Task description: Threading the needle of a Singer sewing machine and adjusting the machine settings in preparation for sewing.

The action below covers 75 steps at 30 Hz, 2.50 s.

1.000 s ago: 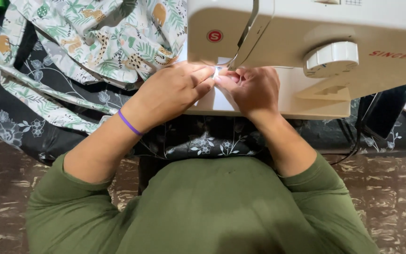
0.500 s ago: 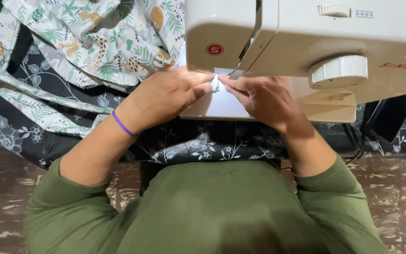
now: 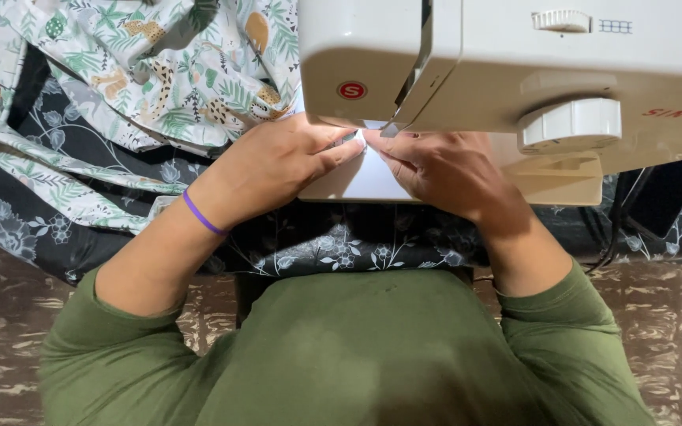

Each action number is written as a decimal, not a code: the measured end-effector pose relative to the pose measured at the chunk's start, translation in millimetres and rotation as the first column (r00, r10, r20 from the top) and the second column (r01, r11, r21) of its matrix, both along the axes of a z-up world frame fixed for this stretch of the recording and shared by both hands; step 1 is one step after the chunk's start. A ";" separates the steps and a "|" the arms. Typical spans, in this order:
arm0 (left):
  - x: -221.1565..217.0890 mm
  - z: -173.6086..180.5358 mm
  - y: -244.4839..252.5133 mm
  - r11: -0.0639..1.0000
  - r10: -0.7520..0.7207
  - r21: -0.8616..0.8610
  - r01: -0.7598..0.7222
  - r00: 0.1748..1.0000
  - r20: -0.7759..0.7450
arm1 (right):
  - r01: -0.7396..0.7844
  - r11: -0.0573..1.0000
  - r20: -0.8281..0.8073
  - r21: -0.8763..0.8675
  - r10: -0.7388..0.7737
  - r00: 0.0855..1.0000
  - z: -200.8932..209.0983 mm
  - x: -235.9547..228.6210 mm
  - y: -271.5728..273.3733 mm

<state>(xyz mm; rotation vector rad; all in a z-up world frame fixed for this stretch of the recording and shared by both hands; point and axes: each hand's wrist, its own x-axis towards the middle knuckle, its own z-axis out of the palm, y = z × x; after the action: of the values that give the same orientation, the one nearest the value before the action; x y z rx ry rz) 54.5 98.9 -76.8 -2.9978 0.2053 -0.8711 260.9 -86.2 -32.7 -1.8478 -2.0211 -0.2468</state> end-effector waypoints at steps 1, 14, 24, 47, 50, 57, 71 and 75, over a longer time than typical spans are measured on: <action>1.3 0.1 -0.5 1.000 -0.001 0.000 0.001 1.000 -0.001 | 0.001 1.000 -0.001 0.000 -0.001 1.000 -4.8 3.5 -0.4; 3.0 6.9 -2.2 0.998 0.020 -0.061 -0.019 1.000 0.017 | -0.063 0.993 -0.065 0.103 0.070 0.995 -36.1 18.7 -6.5; -2.0 35.4 -9.6 0.987 0.012 -0.162 -0.024 0.997 -0.075 | -0.069 0.996 0.081 0.052 0.065 0.995 -69.6 31.9 -10.9; 4.6 33.9 -4.9 0.999 0.013 0.033 -0.009 0.993 -0.114 | -0.221 0.968 0.323 0.120 0.173 0.930 -15.0 13.6 -5.1; 4.7 45.5 -5.8 0.997 -0.058 -0.052 0.050 0.984 -0.170 | -0.240 0.965 0.256 0.106 0.207 0.944 -21.5 17.4 -4.6; 1.3 50.5 -4.6 0.936 -0.190 -0.338 0.103 0.954 -0.234 | -0.213 0.971 -0.093 0.112 0.223 0.970 -19.4 16.0 -6.0; 4.6 42.3 -12.4 0.994 -0.031 -0.109 0.020 0.994 -0.106 | -0.227 0.960 0.020 0.165 0.227 0.974 -22.7 15.8 -6.3; 5.9 35.4 -9.5 0.991 -0.032 -0.133 0.016 0.992 -0.121 | -0.207 0.966 0.048 0.157 0.202 0.978 -24.2 15.9 -7.1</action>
<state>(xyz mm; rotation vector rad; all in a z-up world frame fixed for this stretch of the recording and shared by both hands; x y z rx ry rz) 60.4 89.4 -41.4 -3.1821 0.1933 -0.7291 276.7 -93.3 -56.9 -1.5345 -2.1258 -0.3711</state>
